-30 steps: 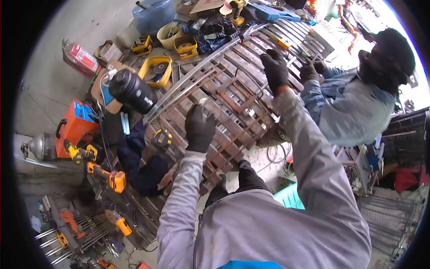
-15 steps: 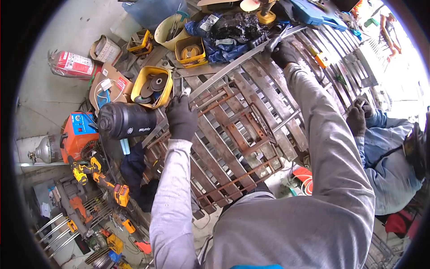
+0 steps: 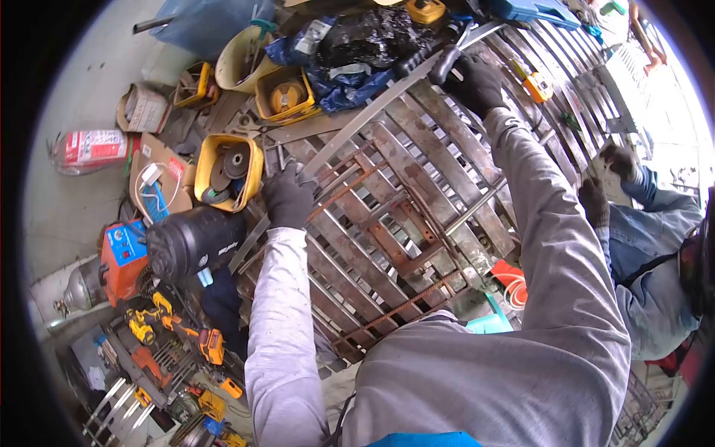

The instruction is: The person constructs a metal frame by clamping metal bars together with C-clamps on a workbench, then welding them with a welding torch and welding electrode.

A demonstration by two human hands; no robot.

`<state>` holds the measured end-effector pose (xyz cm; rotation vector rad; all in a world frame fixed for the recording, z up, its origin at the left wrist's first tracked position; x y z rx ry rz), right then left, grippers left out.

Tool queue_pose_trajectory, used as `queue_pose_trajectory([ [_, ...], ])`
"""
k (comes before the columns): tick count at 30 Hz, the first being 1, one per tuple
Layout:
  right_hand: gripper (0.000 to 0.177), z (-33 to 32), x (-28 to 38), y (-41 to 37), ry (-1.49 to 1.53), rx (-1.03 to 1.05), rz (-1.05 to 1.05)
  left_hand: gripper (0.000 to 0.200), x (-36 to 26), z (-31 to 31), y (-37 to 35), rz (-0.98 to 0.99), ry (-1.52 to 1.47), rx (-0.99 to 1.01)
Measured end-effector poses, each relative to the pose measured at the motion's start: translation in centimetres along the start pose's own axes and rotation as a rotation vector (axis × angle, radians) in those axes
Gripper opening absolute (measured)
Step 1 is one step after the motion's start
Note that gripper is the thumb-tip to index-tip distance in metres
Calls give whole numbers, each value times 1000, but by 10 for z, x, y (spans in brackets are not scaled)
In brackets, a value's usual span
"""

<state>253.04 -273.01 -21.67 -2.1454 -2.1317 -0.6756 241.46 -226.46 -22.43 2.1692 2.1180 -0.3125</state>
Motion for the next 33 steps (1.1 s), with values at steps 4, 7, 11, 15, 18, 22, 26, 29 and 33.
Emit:
queue_pose_trajectory([
  [4, 60, 5, 1, -10, 30, -117, -79, 44, 16, 12, 6, 4, -167, 67],
  [7, 52, 10, -2, -12, 84, -104, -20, 44, 17, 10, 4, 0, -213, 92],
  [11, 45, -3, 2, -6, 236, -3, 18, 44, 24, 19, 6, -43, -396, 113],
  [15, 44, -13, 9, -8, 36, 174, 68, 42, 40, 34, 8, -32, -394, 89],
  [18, 58, -13, 2, -3, -77, 92, -90, 42, 47, 46, 10, -45, -454, 104],
  [22, 71, -9, 0, 1, -119, 148, -41, 41, 44, 42, 10, -117, -586, 172],
  [26, 62, -24, 19, 14, -201, 261, -92, 37, 43, 36, 9, -83, -618, 142],
  [29, 42, -27, 18, 24, -210, 363, -155, 31, 36, 31, 8, -116, -652, 195],
  [33, 18, -23, 27, 30, -74, 432, -356, 31, 34, 23, 0, -143, -752, 202],
])
Point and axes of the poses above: each hand's wrist, its own y-axis towards the middle knuckle, its own z-axis out of the palm, x = y × z, the point moved 3 cm from there along y, towards the middle knuckle, and after that the axes turned 6 degrees about y, right-handed, at the moved point
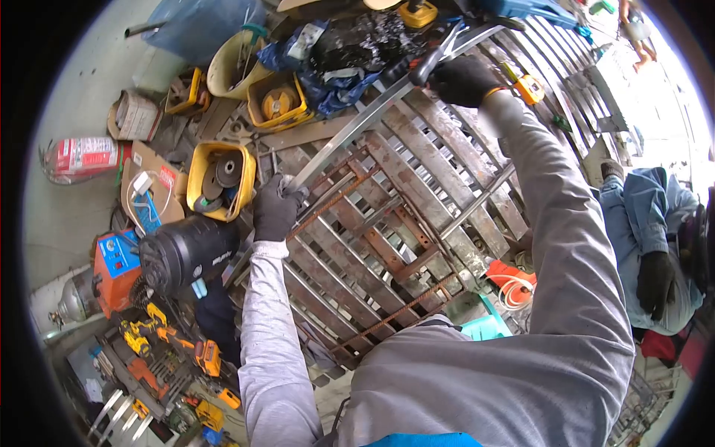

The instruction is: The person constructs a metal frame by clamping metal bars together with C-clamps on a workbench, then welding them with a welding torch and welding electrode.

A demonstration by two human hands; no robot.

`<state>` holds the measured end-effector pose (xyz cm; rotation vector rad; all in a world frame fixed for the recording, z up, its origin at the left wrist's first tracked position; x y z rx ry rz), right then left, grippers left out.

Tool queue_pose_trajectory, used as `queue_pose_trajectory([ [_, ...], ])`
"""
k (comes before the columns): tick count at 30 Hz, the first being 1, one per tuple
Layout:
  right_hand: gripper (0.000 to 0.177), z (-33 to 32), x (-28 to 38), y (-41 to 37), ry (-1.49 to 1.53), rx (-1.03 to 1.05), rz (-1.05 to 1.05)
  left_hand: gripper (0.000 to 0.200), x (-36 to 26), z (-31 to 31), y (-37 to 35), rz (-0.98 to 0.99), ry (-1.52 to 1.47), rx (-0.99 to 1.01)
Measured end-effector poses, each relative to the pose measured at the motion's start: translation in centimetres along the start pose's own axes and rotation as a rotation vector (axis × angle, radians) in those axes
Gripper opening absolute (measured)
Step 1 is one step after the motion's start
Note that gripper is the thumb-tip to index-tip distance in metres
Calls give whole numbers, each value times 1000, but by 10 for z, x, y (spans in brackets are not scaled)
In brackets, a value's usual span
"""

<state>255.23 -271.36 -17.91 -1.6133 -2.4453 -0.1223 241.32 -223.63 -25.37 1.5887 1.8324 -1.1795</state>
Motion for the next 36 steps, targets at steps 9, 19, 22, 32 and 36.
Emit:
queue_pose_trajectory([
  [9, 20, -18, -24, -2, -27, 199, 13, 28, -5, -8, 3, 23, 169, 1],
  [19, 37, -57, 20, -9, 506, 655, 374, 18, -11, 1, -2, 64, 30, -9],
  [22, 40, -70, 40, -14, 445, 639, 448, 22, -12, 1, -1, 7, -6, 8],
  [32, 37, -65, 34, -35, 150, 493, 107, 31, -28, -7, -9, 89, 295, -76],
  [36, 28, -67, 24, -39, 309, 419, 71, 34, -15, -5, -3, 66, 303, -76],
])
Point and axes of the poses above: each hand's wrist, its own y-axis towards the middle knuckle, its own z-axis out of the palm, x = y × z, the point moved 3 cm from there along y, towards the middle knuckle, and after that the axes turned 6 degrees about y, right-handed, at the moved point
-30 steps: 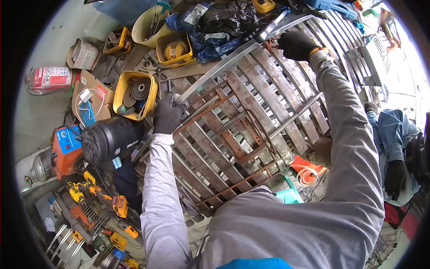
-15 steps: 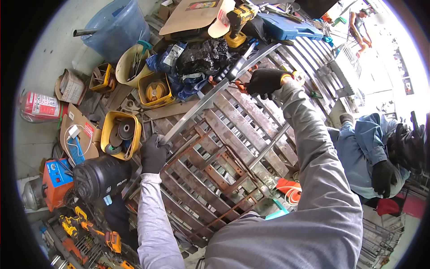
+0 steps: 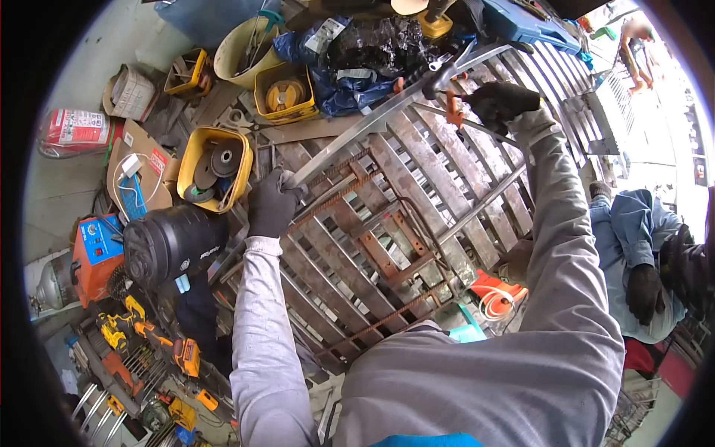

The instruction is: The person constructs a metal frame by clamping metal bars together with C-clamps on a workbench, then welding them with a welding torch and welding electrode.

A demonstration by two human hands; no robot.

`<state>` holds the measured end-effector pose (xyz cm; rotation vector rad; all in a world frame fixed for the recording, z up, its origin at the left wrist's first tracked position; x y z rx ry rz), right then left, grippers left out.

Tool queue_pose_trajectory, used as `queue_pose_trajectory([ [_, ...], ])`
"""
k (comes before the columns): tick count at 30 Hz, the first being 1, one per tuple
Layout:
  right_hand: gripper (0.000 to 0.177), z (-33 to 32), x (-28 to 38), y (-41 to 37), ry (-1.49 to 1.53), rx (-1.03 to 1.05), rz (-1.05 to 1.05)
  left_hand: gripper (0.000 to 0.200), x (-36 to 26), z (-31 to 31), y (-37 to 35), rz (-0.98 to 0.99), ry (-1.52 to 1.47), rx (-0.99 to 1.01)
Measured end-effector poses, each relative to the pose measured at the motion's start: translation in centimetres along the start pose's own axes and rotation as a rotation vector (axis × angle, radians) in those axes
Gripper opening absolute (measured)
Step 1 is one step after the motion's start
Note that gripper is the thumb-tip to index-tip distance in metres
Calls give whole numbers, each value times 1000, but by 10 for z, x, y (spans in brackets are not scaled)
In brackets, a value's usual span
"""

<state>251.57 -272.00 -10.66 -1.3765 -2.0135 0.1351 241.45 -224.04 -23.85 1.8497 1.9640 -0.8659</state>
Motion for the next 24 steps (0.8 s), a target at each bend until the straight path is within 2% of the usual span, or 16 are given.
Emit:
queue_pose_trajectory([
  [3, 26, -8, -8, -1, -45, -77, -229, 35, 9, 4, 3, -29, -43, 31],
  [6, 30, -6, -12, 5, -310, -239, -733, 35, 15, 8, 6, -31, -67, 42],
  [8, 36, -2, -12, 6, -324, -290, -837, 35, 20, 10, 8, -27, -106, 45],
  [9, 37, 6, -17, 3, -12, -125, -571, 34, 21, 10, 8, -47, -126, 56],
  [10, 39, 14, -24, -3, 432, -41, -258, 33, 22, 12, 8, -67, -148, 66],
  [11, 41, 22, -29, -11, 771, -84, 29, 32, 13, 7, 5, -47, -107, 57],
  [15, 50, 26, -19, -5, 1201, 51, 57, 32, 14, 10, 6, -44, -127, 54],
  [16, 54, 17, -17, -8, 1037, 48, 120, 31, 14, 11, 6, -53, -194, 79],
  [18, 63, -12, 31, -19, 706, 75, 241, 31, 18, 9, 6, -66, -252, 95],
  [20, 62, -24, 83, -12, 232, 195, 295, 29, 25, 14, 5, -18, -251, 68],
  [21, 59, -29, 93, -10, 192, 188, 249, 28, 19, 11, 2, -9, -231, 60],
  [22, 54, -36, 93, -1, 313, 254, 149, 28, 12, 8, 0, -12, -225, 59],
  [23, 54, -37, 68, 34, 87, 256, -105, 29, 9, 7, -3, -11, -211, 68],
  [24, 54, -36, 72, 49, -27, 261, -232, 29, 9, 6, -3, -9, -198, 75],
])
Point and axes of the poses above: each hand's wrist, its own y-axis towards the middle knuckle, its own z-axis out of the palm, x = y × z, the point moved 3 cm from there along y, towards the middle knuckle, and after that the axes turned 6 degrees about y, right-handed, at the moved point
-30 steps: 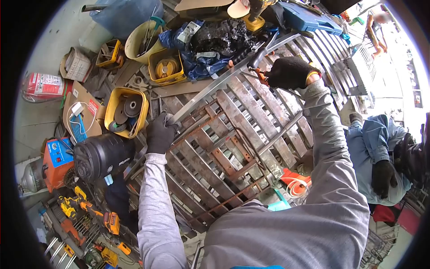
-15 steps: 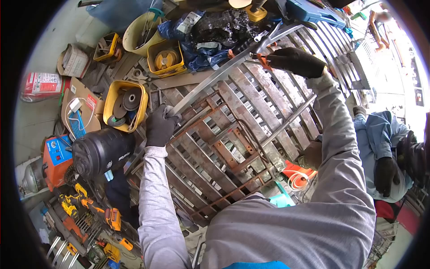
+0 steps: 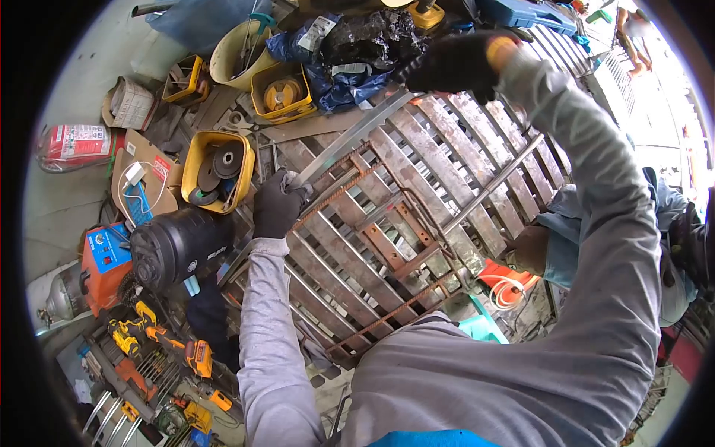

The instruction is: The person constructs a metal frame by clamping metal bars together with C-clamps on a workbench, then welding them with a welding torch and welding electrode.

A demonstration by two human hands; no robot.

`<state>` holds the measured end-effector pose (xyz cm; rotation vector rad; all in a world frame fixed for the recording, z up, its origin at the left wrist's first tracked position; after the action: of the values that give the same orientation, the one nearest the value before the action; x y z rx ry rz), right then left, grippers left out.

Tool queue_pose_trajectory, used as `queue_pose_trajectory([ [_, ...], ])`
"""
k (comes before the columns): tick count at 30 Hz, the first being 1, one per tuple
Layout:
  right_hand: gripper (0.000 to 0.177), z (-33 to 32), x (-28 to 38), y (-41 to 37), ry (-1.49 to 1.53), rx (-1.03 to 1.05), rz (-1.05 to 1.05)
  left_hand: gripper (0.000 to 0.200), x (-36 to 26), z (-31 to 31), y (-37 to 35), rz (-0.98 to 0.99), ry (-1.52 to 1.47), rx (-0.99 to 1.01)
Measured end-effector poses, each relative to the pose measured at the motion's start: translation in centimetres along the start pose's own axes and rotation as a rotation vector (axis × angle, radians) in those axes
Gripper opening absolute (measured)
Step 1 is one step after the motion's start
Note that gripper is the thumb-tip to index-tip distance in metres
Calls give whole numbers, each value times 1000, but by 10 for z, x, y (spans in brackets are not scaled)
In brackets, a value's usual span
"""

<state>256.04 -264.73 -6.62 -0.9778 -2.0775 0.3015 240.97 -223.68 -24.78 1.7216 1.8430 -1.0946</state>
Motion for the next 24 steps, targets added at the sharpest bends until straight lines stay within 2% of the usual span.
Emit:
queue_pose_trajectory([
  [1, 54, -3, 1, 14, -128, 2, -113, 30, 5, 1, 2, -5, 9, 5],
  [3, 55, -13, 75, 32, -384, 125, 487, 31, -12, -4, -3, 16, 60, -7],
  [4, 59, -7, 88, 40, -516, 193, 454, 32, -18, -6, -5, 38, 106, -23],
  [6, 58, -7, 91, 51, -536, 232, 431, 33, -14, -4, -3, -17, 46, 4],
  [10, 56, -20, 70, 25, -314, 144, 260, 37, -24, -3, -6, 73, 164, -95],
  [11, 56, -20, 66, 14, -250, 127, 206, 36, -14, 3, -3, 111, 75, -82],
  [12, 56, -22, 60, -4, -206, 118, 179, 34, -37, -2, -15, 159, 207, -115],
  [13, 55, -23, 60, -16, -184, 110, 155, 27, -27, 6, -12, 239, 279, -249],
  [15, 54, -26, 57, -35, -188, 86, 178, 18, -7, 23, -8, 359, 446, -545],
  [16, 54, -26, 59, -44, -210, 74, 197, 13, -20, 10, -17, 348, 402, -479],
  [18, 53, -26, 62, -59, -241, 46, 251, 17, -34, 2, -24, 279, 464, -490],
  [19, 53, -26, 62, -68, -253, 21, 273, 14, -36, 2, -25, 337, 408, -549],
  [21, 52, -25, 63, -86, -269, -20, 314, 15, -47, 0, -27, 284, 579, -518],
  [24, 52, -23, 66, -104, -289, -95, 305, 19, -20, 37, 7, 217, 876, -628],
])
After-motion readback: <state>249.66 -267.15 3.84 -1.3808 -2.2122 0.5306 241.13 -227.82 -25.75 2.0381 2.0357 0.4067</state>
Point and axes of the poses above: each hand's wrist, its own y-axis towards the middle knuckle, its own z-axis out of the palm, x = y × z, the point moved 3 cm from there along y, towards the middle knuckle, and after that the axes turned 6 degrees about y, right-handed, at the moved point
